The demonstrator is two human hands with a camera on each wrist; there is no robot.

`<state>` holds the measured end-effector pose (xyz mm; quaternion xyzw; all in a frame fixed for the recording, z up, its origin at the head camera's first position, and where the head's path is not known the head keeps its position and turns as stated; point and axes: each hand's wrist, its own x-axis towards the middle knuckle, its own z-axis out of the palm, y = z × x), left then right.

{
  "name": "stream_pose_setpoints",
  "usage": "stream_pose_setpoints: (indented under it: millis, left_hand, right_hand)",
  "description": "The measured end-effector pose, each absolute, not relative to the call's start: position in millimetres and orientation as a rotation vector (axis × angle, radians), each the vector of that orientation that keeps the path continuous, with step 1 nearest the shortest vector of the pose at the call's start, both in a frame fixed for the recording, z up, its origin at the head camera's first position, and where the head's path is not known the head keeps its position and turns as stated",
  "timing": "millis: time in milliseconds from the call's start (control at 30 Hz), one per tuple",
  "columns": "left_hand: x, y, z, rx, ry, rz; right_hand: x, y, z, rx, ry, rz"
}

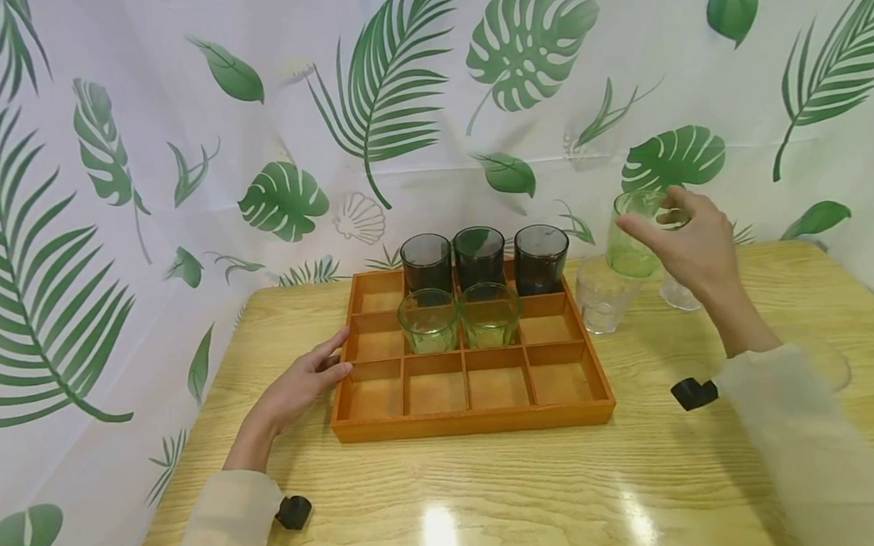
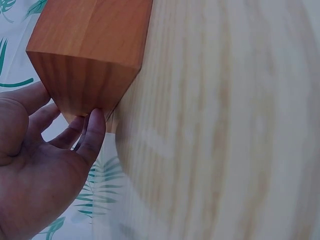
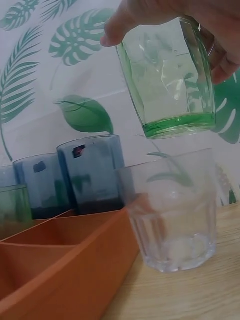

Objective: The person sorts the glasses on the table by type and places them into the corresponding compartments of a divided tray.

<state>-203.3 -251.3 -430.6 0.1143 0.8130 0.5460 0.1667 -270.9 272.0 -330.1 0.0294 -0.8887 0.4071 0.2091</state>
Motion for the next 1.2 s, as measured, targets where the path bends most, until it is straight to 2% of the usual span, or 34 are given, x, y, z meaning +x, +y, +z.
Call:
stream_pose_setpoints:
  millis: [833,1200]
  left_hand:
    - [-204,-251,-433,0.317,2.299,1.574]
    - [-204,-251,-432,0.315,2.286,1.577]
  right_hand:
    - [-246,203,-344,0.306,-2.502,1.234]
    - [-243,192,-346,0.323,-2.510,1.223]
